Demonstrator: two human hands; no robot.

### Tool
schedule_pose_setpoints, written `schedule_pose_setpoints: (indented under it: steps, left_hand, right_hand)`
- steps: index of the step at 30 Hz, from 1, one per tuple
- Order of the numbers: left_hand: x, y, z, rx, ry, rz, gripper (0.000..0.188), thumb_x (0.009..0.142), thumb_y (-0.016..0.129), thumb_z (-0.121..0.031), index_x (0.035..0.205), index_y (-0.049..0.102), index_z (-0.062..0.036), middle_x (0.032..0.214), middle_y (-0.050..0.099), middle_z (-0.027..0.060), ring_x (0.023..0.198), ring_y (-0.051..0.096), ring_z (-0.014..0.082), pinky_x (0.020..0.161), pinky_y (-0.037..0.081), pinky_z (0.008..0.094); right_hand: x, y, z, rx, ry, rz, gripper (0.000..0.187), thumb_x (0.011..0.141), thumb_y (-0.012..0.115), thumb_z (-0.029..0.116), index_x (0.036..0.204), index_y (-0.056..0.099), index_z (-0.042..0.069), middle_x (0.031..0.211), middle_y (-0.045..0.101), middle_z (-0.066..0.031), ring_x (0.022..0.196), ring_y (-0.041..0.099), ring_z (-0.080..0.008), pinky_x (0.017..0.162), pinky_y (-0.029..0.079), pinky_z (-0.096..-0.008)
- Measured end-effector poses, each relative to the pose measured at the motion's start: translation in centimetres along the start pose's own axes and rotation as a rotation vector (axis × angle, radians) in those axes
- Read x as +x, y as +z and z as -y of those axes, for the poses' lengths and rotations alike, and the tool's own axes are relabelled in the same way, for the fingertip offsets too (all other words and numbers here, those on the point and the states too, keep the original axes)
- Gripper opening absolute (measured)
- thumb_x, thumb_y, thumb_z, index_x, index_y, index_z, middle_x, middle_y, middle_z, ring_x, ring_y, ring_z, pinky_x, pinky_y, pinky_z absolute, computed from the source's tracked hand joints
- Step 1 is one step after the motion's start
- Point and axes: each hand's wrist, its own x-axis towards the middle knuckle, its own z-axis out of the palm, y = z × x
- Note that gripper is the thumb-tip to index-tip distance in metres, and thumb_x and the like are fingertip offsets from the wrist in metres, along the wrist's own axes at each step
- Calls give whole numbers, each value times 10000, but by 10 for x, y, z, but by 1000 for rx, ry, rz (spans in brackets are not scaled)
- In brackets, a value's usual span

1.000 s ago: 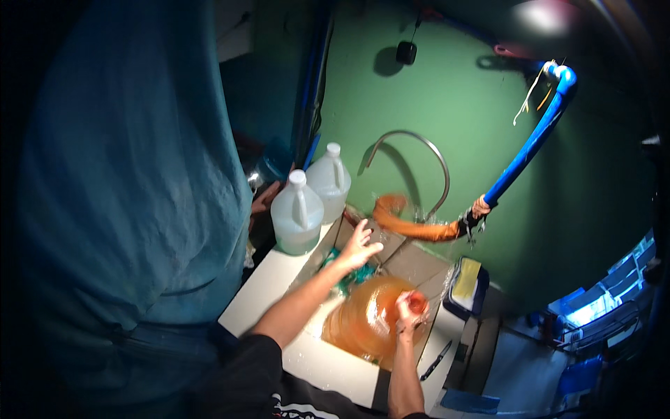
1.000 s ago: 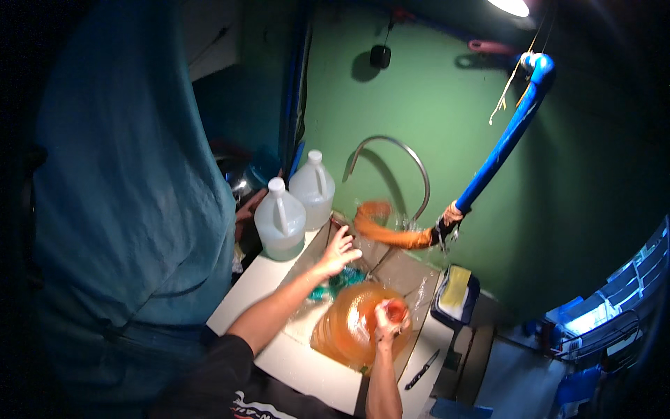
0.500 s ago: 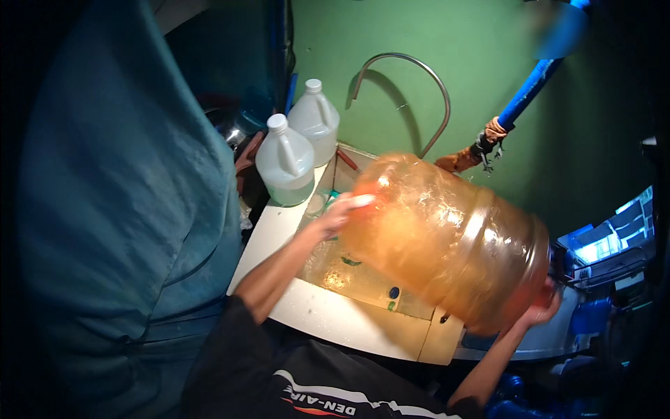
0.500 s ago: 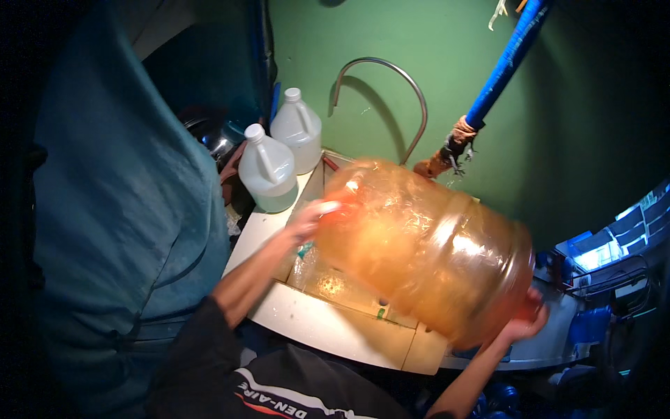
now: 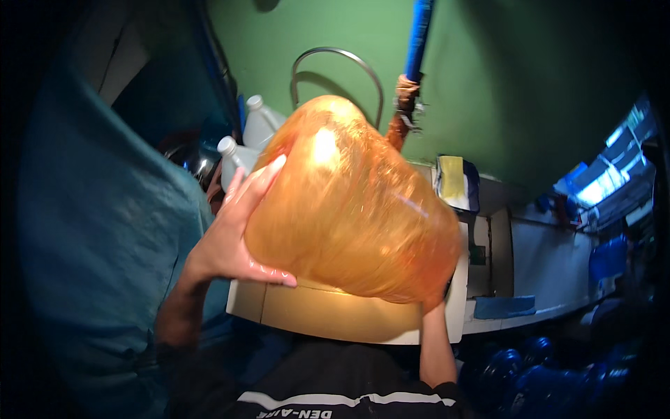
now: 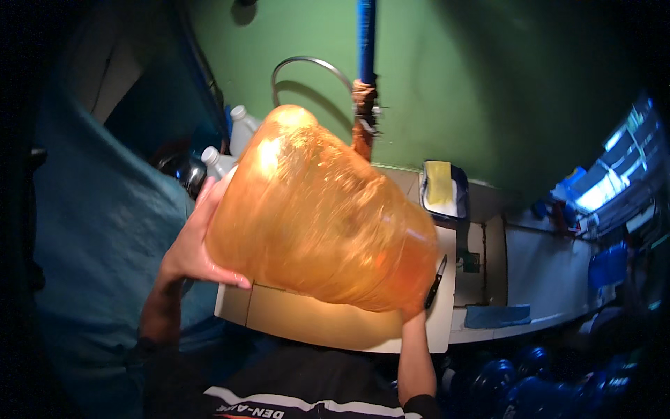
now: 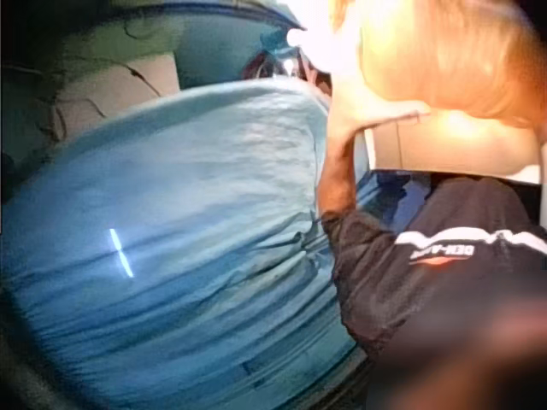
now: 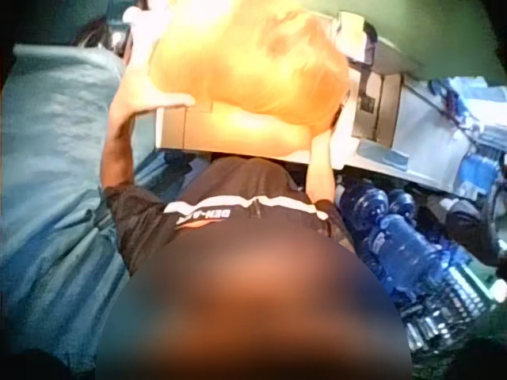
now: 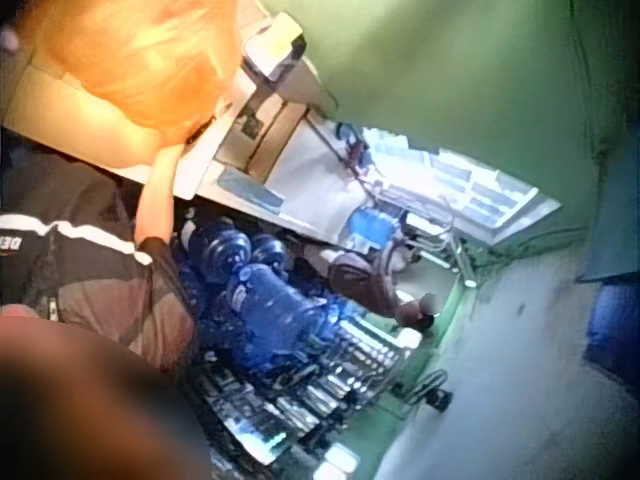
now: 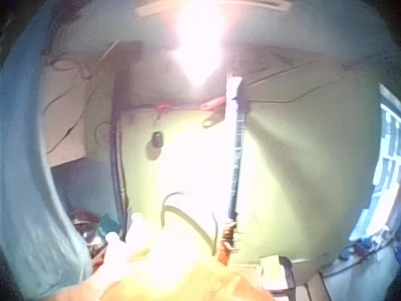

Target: The person scrubs and rinses large plastic water jugs at a sink using a sponge and a hose. They handle multiple jugs, including an amber-colored jug and several blue jugs, scrubbing the exterior and rinsing them thoroughly before setting them aside.

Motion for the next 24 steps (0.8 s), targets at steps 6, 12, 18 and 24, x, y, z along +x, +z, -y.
schedule_pose_setpoints:
  steps: [6, 12, 18, 24]
  left_hand:
    - [9, 0, -76, 340, 108, 35, 1167, 521, 949, -462, 1468, 413, -40, 1483, 436, 192, 1408, 382, 393, 1201, 199, 575]
    - [13, 21, -72, 533, 72, 181, 1115, 535, 916, -477, 1450, 441, -52, 1468, 448, 212, 1392, 395, 408, 1191, 202, 594]
    - [27, 33, -50, 577, 16, 185, 1110, 557, 898, -524, 1447, 438, -46, 1489, 422, 237, 1391, 366, 417, 1162, 235, 577]
    - [43, 39, -34, 583, -62, 281, 1055, 622, 797, -690, 1401, 484, -52, 1465, 416, 291, 1314, 397, 438, 1092, 259, 575]
  right_hand:
    - [-6, 65, -80, -100, 178, 229, 409, 943, 579, 316, 1325, 456, 238, 1285, 610, -120, 1131, 624, -313, 988, 503, -508]
    - [1, 93, -142, -191, 319, 381, 509, 929, 611, 320, 1390, 395, 293, 1339, 581, -115, 1165, 615, -317, 966, 519, -521]
    - [39, 96, -198, -352, 425, 415, 621, 916, 643, 324, 1454, 335, 349, 1393, 551, -109, 1199, 606, -321, 943, 535, -534]
    - [83, 24, -265, -1213, 722, 234, 739, 902, 675, 328, 1518, 275, 404, 1448, 522, -104, 1233, 596, -325, 921, 551, -547]
